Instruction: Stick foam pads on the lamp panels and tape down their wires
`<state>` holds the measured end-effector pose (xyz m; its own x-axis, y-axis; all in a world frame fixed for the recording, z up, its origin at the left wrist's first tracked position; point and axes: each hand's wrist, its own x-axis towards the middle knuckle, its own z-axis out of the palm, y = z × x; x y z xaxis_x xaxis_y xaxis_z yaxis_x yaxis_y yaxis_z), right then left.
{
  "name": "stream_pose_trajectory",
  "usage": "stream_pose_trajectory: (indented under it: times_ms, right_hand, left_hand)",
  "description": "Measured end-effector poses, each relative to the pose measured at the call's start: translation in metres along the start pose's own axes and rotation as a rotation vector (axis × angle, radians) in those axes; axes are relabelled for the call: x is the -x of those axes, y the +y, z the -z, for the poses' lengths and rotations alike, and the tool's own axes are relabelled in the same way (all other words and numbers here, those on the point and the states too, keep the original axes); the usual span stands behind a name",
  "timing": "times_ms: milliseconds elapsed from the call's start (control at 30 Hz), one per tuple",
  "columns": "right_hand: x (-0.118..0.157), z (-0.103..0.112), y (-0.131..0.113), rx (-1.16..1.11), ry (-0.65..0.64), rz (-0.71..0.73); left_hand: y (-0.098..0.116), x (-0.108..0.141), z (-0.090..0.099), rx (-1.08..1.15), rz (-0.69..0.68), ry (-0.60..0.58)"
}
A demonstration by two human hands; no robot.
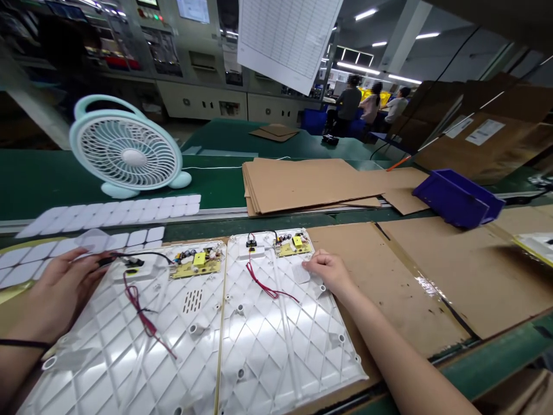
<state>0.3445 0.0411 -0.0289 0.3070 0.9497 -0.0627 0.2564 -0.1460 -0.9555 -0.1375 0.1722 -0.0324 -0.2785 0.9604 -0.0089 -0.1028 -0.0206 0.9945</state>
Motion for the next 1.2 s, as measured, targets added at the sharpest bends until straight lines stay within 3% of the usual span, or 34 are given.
stream_pose_trajectory:
  times_ms: [333,700,1200]
  right_hand:
    - [-0.002,-0.003,0.001,0.029,0.024,-0.005]
    - [-0.003,-0.001,0.003,0.092,0.021,0.018]
    - [-0.004,0.0,0.002,0.217,-0.008,0.122]
  left_hand:
    - [0.009,0.009,-0.009,-0.041,0.022,0.039]
    - [0.0,0.002,-0.002,-0.067,-0.002,0.026]
    - [0.003,0.004,-0.004,-0.104,0.024,0.021]
